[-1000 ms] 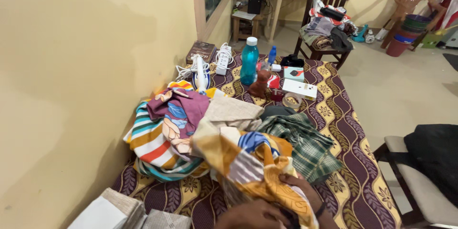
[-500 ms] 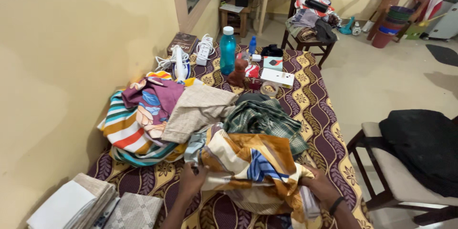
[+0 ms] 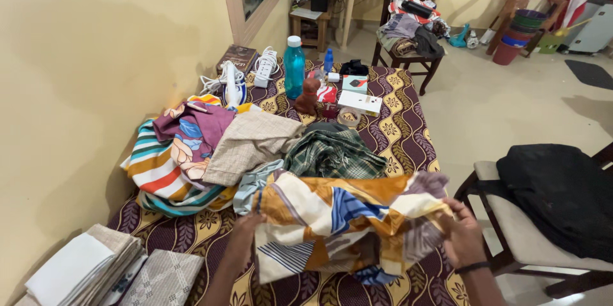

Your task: The person folds several pieces of clothing on a bed. They pick up each item, unfold it, smooth it out, and fold it into a neat rectangle, then place it on a growing stack. The items include a patterned cloth, a plaid shirt, and other garments.

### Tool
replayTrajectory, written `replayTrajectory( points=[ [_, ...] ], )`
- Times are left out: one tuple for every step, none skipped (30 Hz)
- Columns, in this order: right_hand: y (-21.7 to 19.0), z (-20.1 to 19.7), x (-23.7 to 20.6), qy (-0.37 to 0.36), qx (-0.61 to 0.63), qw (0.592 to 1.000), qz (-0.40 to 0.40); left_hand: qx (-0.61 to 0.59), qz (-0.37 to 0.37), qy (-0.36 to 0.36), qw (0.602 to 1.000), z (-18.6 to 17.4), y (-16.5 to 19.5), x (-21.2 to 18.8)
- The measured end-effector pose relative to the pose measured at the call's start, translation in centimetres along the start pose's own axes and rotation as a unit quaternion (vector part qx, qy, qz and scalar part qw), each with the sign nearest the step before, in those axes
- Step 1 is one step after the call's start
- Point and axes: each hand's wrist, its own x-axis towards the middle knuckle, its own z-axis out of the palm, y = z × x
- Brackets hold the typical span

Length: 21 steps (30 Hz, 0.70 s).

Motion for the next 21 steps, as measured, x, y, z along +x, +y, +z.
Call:
replayTrajectory(
  points=[
    [-0.3, -0.5, 0.3, -0.01, 0.01, 0.999, -0.033, -0.021, 0.004, 0.003, 1.0, -0.2, 0.4, -0.5],
    [-0.6, -1.0, 0.5, -0.02, 0.02, 0.997, -0.066, -0.041, 0.009, 0.006, 0.999, -0.3, 0.8, -0.9],
    [-0.7, -1.4, 0.7, -0.017, 0.023, 0.997, -0.07, -0.062, 0.015, 0.008, 0.998, -0.5, 1.1, -1.1],
    [-0.8, -1.9, 0.8, -0.014, 0.027, 0.997, -0.074, -0.058, 0.014, 0.009, 0.998, -0.5, 1.2, -1.3],
    [-0.7, -2.3, 0.7, -0.011, 0.03, 0.997, -0.077, -0.055, 0.011, 0.012, 0.998, -0.7, 1.2, -1.5],
    [-0.6, -2.7, 0.6, -0.007, 0.025, 0.996, -0.089, -0.052, 0.009, 0.014, 0.998, -0.8, 1.0, -1.7],
    [-0.4, -3.0, 0.4, -0.004, 0.022, 0.994, -0.103, -0.048, -0.002, -0.001, 0.999, -1.0, 0.8, -1.8],
    [-0.1, -3.3, 0.0, 0.0, 0.017, 0.993, -0.116, -0.043, -0.014, -0.016, 0.999, -1.2, 0.4, -2.0],
    [0.0, -3.5, -0.5, 0.014, 0.015, 0.995, -0.101, -0.039, -0.026, -0.03, 0.998, -1.4, -0.1, -2.3],
    [0.3, -3.6, -1.1, 0.027, 0.014, 0.996, -0.088, -0.02, -0.025, -0.04, 0.999, -1.7, -0.5, -2.5],
    [0.5, -3.7, -1.7, 0.041, 0.013, 0.996, -0.074, -0.002, -0.026, -0.05, 0.998, -2.0, -0.9, -2.9],
    [0.7, -3.8, -2.3, 0.055, 0.001, 0.996, -0.074, 0.016, -0.028, -0.06, 0.998, -2.3, -1.4, -3.3],
    [1.0, -3.9, -3.0, 0.07, -0.011, 0.995, -0.076, 0.018, -0.025, -0.072, 0.997, -2.5, -1.8, -3.7],
    [1.2, -3.8, -3.8, 0.085, -0.022, 0.993, -0.077, 0.02, -0.02, -0.084, 0.996, -2.7, -2.1, -3.9],
    [1.3, -3.8, -4.6, 0.099, -0.007, 0.993, -0.067, 0.022, -0.016, -0.097, 0.995, -2.9, -2.4, -4.2],
    [1.4, -3.8, -5.6, 0.113, 0.007, 0.992, -0.057, 0.052, -0.024, -0.101, 0.993, -3.1, -2.7, -4.6],
    [1.5, -3.9, -6.6, 0.127, 0.021, 0.99, -0.048, 0.081, -0.031, -0.105, 0.991, -3.4, -2.9, -4.9],
    [1.6, -4.0, -7.6, 0.122, 0.043, 0.992, 0.009, 0.111, -0.037, -0.108, 0.987, -3.8, -3.1, -5.2],
    [1.7, -4.1, -8.7, 0.121, 0.064, 0.989, 0.059, 0.131, -0.029, -0.113, 0.985, -4.2, -3.3, -5.5],
    [1.9, -4.3, -9.8, 0.12, 0.073, 0.985, 0.103, 0.151, -0.022, -0.117, 0.981, -4.7, -3.5, -5.7],
    [2.1, -4.6, -10.9, 0.111, 0.026, 0.988, 0.103, 0.171, -0.016, -0.122, 0.978, -5.4, -3.8, -6.3]
  ],
)
